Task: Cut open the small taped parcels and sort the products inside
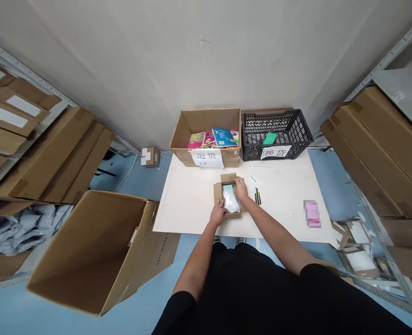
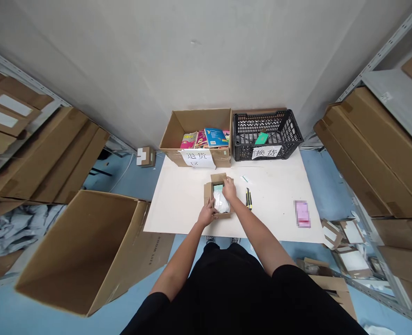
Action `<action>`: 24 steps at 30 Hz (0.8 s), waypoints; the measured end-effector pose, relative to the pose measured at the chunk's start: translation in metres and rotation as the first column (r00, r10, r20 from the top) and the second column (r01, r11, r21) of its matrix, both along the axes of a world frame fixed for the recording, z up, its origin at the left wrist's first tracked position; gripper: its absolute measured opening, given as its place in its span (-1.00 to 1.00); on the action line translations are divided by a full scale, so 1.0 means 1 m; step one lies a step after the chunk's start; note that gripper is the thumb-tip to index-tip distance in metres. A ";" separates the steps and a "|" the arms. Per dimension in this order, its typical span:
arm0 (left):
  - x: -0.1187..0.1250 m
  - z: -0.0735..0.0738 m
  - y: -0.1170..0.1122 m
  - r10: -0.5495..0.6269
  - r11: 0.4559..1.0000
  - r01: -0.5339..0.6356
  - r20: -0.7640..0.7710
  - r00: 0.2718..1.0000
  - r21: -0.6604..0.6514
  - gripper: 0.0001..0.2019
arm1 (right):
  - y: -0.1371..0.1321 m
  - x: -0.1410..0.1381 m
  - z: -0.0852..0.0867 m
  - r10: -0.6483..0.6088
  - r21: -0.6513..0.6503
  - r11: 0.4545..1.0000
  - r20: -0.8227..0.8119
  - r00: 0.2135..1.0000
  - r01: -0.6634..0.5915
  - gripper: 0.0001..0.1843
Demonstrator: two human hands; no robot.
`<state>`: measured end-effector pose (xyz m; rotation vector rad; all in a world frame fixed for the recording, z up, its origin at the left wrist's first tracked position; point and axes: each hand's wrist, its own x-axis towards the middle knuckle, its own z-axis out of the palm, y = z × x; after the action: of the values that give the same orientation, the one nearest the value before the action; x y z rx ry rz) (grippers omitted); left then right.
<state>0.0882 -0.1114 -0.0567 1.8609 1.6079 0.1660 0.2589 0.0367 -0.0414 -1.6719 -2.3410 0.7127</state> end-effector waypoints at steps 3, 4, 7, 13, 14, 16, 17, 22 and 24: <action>-0.002 -0.005 -0.007 0.044 0.997 -0.047 0.048 0.998 0.061 -0.84 | -0.031 0.002 -0.012 0.217 -0.070 0.974 0.003 0.976 -0.216 -0.37; -0.002 -0.006 -0.008 0.048 0.996 -0.053 0.061 0.997 0.077 -0.84 | -0.040 0.001 -0.016 0.309 -0.132 0.944 0.029 0.951 -0.303 -0.35; 0.000 -0.010 -0.010 0.037 0.994 -0.046 0.088 0.995 0.098 -0.85 | -0.058 -0.002 -0.028 0.450 -0.245 0.878 0.130 0.883 -0.411 -0.05; 0.005 -0.013 -0.006 0.005 0.995 -0.018 0.139 0.990 0.095 -0.86 | -0.062 0.005 -0.036 0.478 -0.144 0.877 0.164 0.863 -0.459 0.33; 0.006 -0.014 -0.005 0.004 0.995 -0.020 0.152 0.988 0.100 -0.85 | -0.062 0.008 -0.035 0.493 -0.124 0.869 0.150 0.857 -0.478 0.32; 0.006 -0.015 -0.005 0.014 0.994 -0.034 0.183 0.983 0.107 -0.84 | -0.061 0.014 -0.032 0.506 -0.089 0.862 0.122 0.854 -0.498 0.29; 0.006 -0.015 -0.005 0.029 0.993 -0.051 0.201 0.979 0.108 -0.85 | -0.061 0.017 -0.030 0.503 -0.073 0.864 0.106 0.858 -0.498 0.27; 0.004 -0.017 -0.001 0.124 0.983 -0.158 0.296 0.947 0.096 -0.86 | -0.058 0.029 -0.008 0.410 0.002 0.912 0.007 0.912 -0.410 0.08; 0.003 -0.017 0.001 0.133 0.982 -0.169 0.324 0.937 0.087 -0.84 | -0.052 0.031 0.004 0.356 0.025 0.934 -0.025 0.934 -0.355 -0.02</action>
<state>0.0913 -0.1104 -0.0735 1.6880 1.5386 0.6056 0.2899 -0.0156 -0.0372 -1.2282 -2.6513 0.7618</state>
